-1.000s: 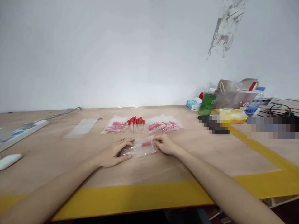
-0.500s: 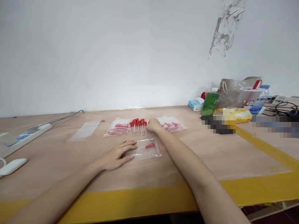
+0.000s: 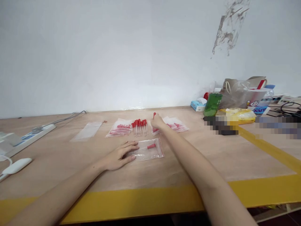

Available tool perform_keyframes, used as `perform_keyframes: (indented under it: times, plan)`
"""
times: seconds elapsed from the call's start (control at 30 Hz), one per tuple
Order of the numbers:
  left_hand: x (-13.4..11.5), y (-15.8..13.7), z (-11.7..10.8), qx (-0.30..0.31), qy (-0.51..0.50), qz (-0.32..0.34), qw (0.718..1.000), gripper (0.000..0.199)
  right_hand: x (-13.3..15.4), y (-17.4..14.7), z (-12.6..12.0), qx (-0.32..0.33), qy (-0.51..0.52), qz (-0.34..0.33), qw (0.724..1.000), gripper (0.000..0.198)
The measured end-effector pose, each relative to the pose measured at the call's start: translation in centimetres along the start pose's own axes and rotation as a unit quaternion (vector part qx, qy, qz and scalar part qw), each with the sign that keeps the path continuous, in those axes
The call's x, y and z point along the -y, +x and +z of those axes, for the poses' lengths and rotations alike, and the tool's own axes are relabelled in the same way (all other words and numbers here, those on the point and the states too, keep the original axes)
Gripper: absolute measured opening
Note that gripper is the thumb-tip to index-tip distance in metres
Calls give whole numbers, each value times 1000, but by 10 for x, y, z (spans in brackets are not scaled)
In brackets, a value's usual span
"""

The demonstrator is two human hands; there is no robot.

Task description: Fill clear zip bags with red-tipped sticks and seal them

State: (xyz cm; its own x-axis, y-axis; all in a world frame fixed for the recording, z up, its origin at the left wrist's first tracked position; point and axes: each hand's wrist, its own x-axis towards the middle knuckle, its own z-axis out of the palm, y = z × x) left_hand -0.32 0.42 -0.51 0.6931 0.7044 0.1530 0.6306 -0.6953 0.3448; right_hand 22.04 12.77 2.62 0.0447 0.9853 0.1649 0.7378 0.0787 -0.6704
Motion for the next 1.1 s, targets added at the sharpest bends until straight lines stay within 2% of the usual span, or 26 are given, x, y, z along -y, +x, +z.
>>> perform_keyframes:
  times: [0.1, 0.17, 0.27, 0.43, 0.57, 0.63, 0.7, 0.83, 0.9, 0.97, 1.1]
  plan:
    - [0, 0, 0, -2, 3, -1, 1000, 43, -33, -20, -21, -35, 68, -21, 997, 47]
    - [0, 0, 0, -5, 6, 1, 1000, 42, -57, -37, -27, -74, 200, -30, 977, 56]
    - [-1, 0, 0, -5, 8, 0, 1000, 42, -81, -59, -26, -115, 329, -14, 937, 60]
    - [0, 0, 1, -10, 5, 2, 1000, 42, -79, -79, -11, -111, 441, 50, 889, 50]
    - [0, 0, 0, -12, 8, 7, 1000, 42, -66, -88, -4, -57, 473, 75, 876, 36]
    - [-1, 0, 0, -15, 5, 5, 1000, 45, -64, -93, -4, -12, 474, 75, 877, 26]
    - [-2, 0, -1, -20, 2, -4, 1000, 50, -64, -97, -7, 38, 441, 51, 895, 20]
    - [-4, -1, -2, -13, -4, -17, 1000, 54, -71, -100, -17, 81, 258, -103, 957, 20]
    - [-3, -1, -2, -11, -3, -21, 1000, 54, -74, -97, -17, 77, 182, -181, 963, 21]
    - [-2, 0, -1, -13, -2, -20, 1000, 55, -75, -92, -14, 80, 153, -225, 959, 19]
    - [-1, 0, 1, -23, -6, -13, 1000, 54, -72, -87, -7, 102, 98, -226, 964, 20]
